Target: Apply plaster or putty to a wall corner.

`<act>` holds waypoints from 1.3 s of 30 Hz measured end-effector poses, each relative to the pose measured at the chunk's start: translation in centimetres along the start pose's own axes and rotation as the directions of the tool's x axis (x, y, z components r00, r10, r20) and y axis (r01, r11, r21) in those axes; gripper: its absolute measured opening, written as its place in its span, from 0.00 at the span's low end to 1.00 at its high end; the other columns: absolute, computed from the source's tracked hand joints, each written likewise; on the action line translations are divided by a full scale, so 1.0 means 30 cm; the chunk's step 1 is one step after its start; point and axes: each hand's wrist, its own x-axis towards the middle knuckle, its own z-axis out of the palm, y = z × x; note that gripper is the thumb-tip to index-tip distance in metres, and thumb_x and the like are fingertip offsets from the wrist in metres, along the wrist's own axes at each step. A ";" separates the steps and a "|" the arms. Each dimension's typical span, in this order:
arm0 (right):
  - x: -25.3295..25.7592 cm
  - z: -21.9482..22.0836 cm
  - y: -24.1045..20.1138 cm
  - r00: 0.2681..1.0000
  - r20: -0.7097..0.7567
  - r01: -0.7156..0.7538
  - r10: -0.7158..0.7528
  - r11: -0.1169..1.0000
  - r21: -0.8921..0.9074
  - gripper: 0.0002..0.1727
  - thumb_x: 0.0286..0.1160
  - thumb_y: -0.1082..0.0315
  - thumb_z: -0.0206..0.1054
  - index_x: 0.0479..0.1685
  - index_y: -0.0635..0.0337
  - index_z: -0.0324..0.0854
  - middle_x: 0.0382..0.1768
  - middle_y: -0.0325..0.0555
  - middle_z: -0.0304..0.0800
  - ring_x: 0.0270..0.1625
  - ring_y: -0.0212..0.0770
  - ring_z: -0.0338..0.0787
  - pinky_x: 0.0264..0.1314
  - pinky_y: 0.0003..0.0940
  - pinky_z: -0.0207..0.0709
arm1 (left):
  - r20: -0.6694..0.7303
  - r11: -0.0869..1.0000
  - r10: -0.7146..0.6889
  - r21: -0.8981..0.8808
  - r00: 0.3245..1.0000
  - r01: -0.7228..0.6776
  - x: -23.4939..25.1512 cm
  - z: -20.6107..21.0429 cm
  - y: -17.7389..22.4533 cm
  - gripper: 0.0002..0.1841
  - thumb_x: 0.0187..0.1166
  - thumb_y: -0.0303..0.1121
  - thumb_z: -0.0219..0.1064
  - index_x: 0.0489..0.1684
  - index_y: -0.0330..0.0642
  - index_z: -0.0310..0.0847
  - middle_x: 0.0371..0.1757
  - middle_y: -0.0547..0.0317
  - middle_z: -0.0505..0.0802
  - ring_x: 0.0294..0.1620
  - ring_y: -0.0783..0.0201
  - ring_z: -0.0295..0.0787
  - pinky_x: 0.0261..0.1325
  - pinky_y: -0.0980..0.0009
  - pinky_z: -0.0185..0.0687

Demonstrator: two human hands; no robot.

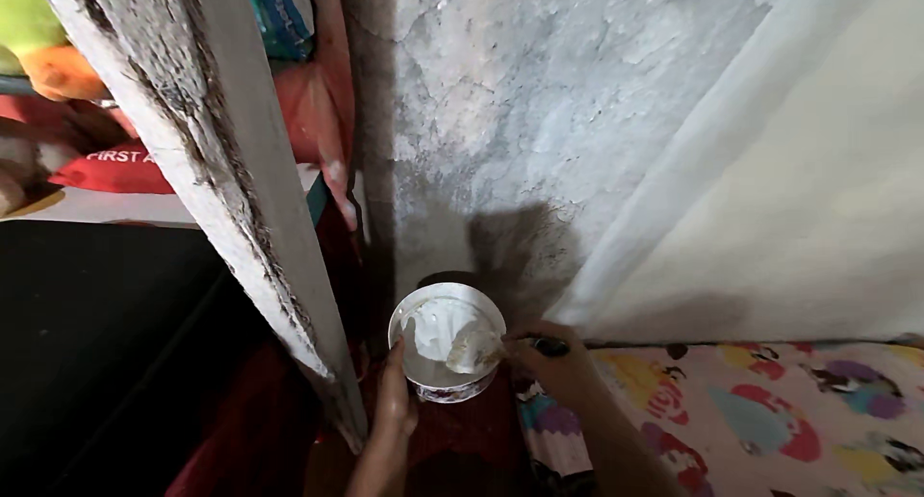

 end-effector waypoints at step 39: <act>0.274 -0.281 -0.082 0.708 0.669 -0.215 0.226 0.972 -0.100 0.07 0.71 0.71 0.65 0.38 0.54 0.89 0.32 0.29 0.93 0.24 0.20 0.85 0.25 0.15 0.77 | 0.207 0.940 -0.229 0.300 0.951 0.161 -0.043 -0.020 0.060 0.24 0.91 0.51 0.51 0.71 0.44 0.79 0.56 0.50 0.93 0.56 0.57 0.91 0.58 0.57 0.88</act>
